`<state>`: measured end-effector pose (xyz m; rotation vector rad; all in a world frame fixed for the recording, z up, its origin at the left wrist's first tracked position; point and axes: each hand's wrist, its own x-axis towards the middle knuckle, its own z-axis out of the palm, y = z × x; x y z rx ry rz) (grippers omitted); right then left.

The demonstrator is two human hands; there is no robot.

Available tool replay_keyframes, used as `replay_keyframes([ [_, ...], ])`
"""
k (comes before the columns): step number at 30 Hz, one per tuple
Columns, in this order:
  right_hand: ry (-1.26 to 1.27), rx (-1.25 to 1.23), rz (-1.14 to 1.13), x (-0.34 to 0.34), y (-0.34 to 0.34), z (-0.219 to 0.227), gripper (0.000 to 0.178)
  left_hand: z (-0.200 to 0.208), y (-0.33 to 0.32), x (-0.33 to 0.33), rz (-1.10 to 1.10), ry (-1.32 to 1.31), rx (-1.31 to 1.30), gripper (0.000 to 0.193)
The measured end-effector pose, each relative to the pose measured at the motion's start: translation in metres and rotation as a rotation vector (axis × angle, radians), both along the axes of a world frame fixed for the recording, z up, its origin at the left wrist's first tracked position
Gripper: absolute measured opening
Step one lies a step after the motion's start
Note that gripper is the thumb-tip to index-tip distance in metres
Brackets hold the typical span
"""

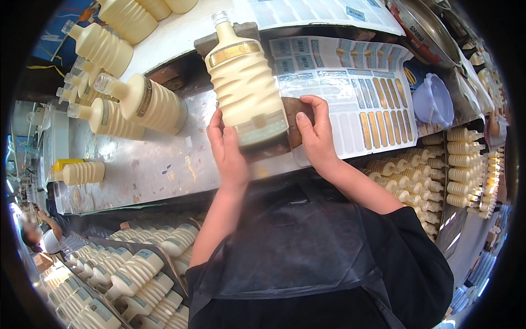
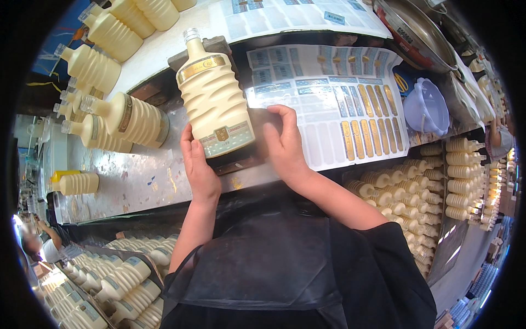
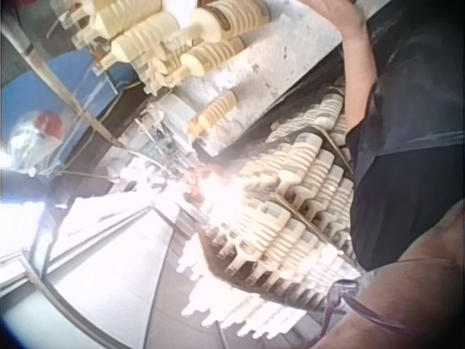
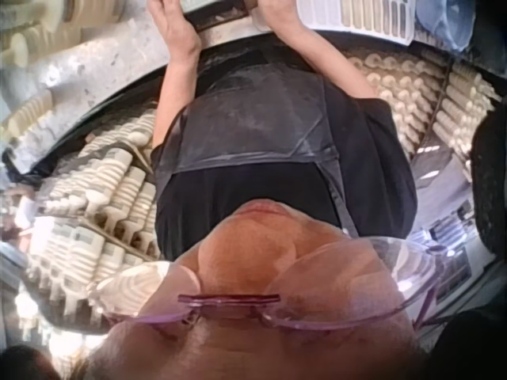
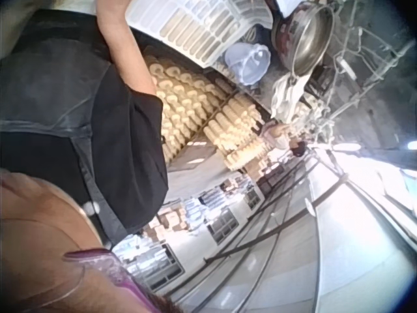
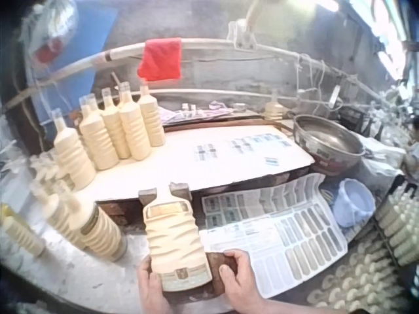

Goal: The person repeatedly picks up cream-colored plastic bottles, applies rectangular labels to their bodies, and smooths them with a small tool. Finished bottles are placed on a nearby table. The process is repeated for several bottles in a continuous sequence.

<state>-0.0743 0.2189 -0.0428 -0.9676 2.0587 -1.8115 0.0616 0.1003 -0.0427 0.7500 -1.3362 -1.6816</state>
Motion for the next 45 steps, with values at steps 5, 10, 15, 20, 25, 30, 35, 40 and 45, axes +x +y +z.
replay_keyframes([
  [5,-0.302,-0.114,0.144,-0.006,0.004,0.036,0.035,-0.009,-0.014,0.023,-0.081,-0.283,-0.445,0.070],
  [10,0.392,0.008,0.096,-0.021,-0.004,0.050,0.023,0.000,-0.019,0.024,0.028,-0.468,-0.835,0.081],
  [15,0.895,-0.211,0.361,0.003,0.003,0.053,0.027,0.013,-0.013,0.012,0.191,-0.439,-0.980,0.073],
  [20,0.920,-0.200,0.191,0.000,-0.006,0.078,0.025,0.017,-0.009,0.010,0.225,-0.433,-1.000,0.073],
  [25,1.058,-0.169,0.435,0.020,-0.001,0.085,0.023,0.010,-0.012,0.009,0.276,-0.489,-1.084,0.072],
  [30,1.061,-0.069,0.319,0.015,-0.006,0.098,0.025,0.018,-0.006,0.008,0.265,-0.477,-1.038,0.068],
  [35,1.006,0.044,0.518,0.038,-0.001,0.097,0.030,0.009,-0.010,0.011,0.263,-0.508,-1.066,0.070],
  [40,0.812,0.066,0.285,0.023,-0.001,0.097,0.025,0.016,-0.006,0.013,0.232,-0.507,-0.992,0.071],
  [45,0.407,0.312,0.043,0.010,-0.002,0.102,0.026,0.016,-0.005,0.010,0.213,-0.474,-0.974,0.076],
])
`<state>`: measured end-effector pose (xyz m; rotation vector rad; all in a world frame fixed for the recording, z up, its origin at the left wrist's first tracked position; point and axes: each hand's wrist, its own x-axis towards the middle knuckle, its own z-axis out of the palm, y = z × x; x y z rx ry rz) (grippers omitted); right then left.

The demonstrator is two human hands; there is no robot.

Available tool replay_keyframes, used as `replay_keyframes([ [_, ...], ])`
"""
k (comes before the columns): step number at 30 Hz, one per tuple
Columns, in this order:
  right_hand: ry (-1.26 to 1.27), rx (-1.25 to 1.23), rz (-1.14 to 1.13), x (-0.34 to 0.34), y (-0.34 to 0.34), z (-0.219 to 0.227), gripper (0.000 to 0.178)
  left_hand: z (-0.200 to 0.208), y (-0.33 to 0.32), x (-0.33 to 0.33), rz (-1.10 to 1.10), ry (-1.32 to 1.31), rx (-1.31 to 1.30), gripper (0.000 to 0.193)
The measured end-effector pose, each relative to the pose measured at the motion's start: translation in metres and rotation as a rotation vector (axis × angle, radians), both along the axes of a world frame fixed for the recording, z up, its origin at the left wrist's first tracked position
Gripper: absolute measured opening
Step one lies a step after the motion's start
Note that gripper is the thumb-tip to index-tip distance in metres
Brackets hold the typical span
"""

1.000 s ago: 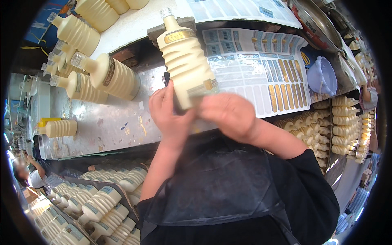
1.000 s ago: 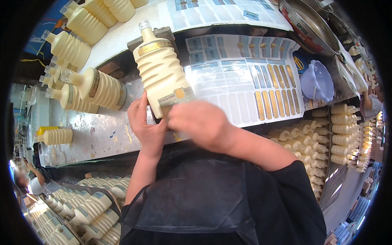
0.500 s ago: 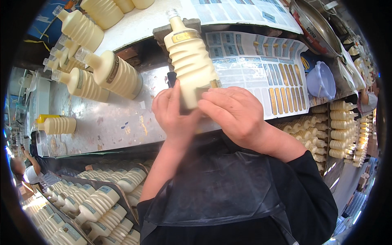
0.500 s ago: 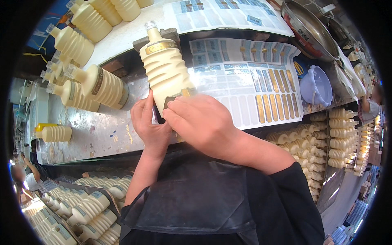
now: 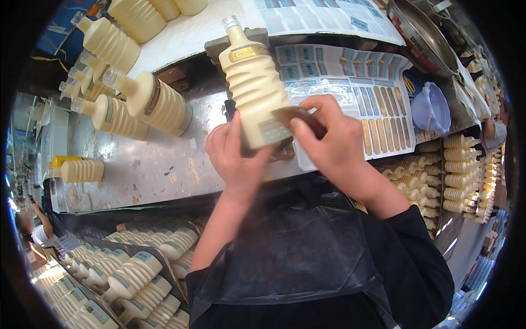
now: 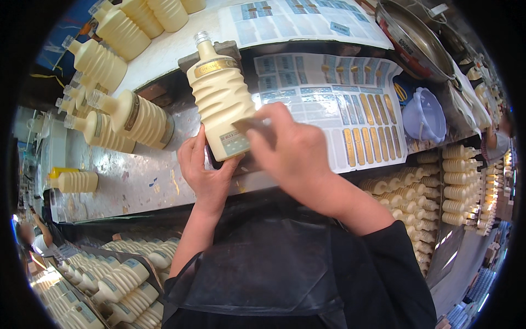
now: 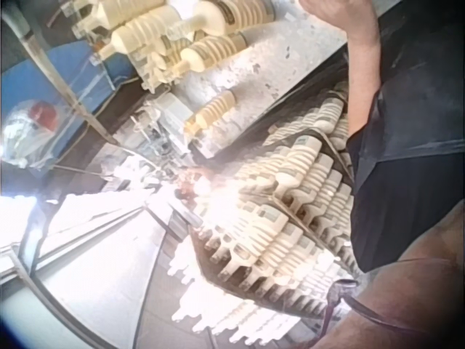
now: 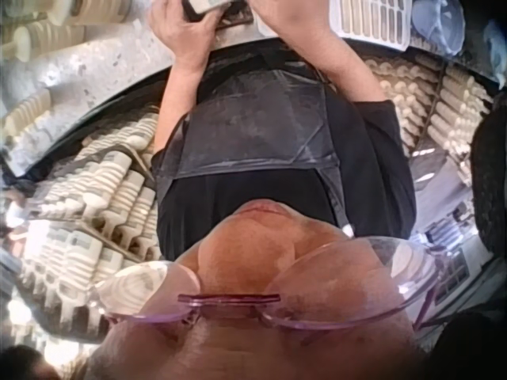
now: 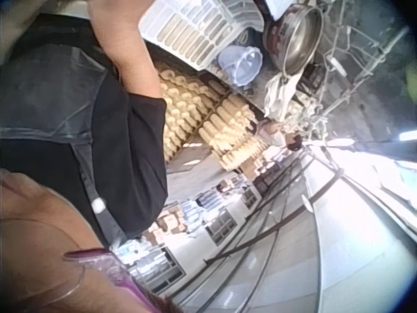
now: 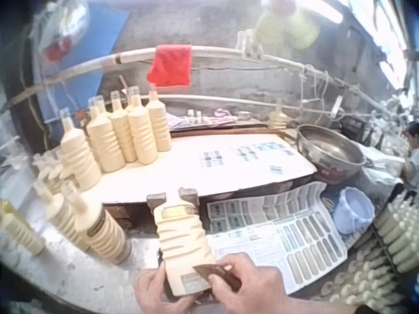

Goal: The person repeatedly picks up cream-colored plastic bottles, applies rectangular labels to their bodies, and smooths them with a small tool. Finished bottles are placed on a nearby table. The process is repeated for several bottles in a continuous sequence.

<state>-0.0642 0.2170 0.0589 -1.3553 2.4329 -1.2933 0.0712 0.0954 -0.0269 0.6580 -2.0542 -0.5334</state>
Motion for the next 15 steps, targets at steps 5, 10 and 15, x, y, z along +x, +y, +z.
replay_keyframes([
  [5,-0.071,0.103,0.100,0.006,-0.001,-0.011,0.024,-0.006,-0.006,0.009,0.004,-0.072,0.005,0.076],
  [10,-0.302,0.106,0.029,-0.008,0.004,-0.014,0.023,-0.009,-0.007,0.012,-0.117,0.026,0.381,0.079],
  [15,-0.212,0.077,0.127,0.005,0.000,-0.030,0.026,-0.006,-0.003,-0.004,-0.075,0.173,0.804,0.062],
])
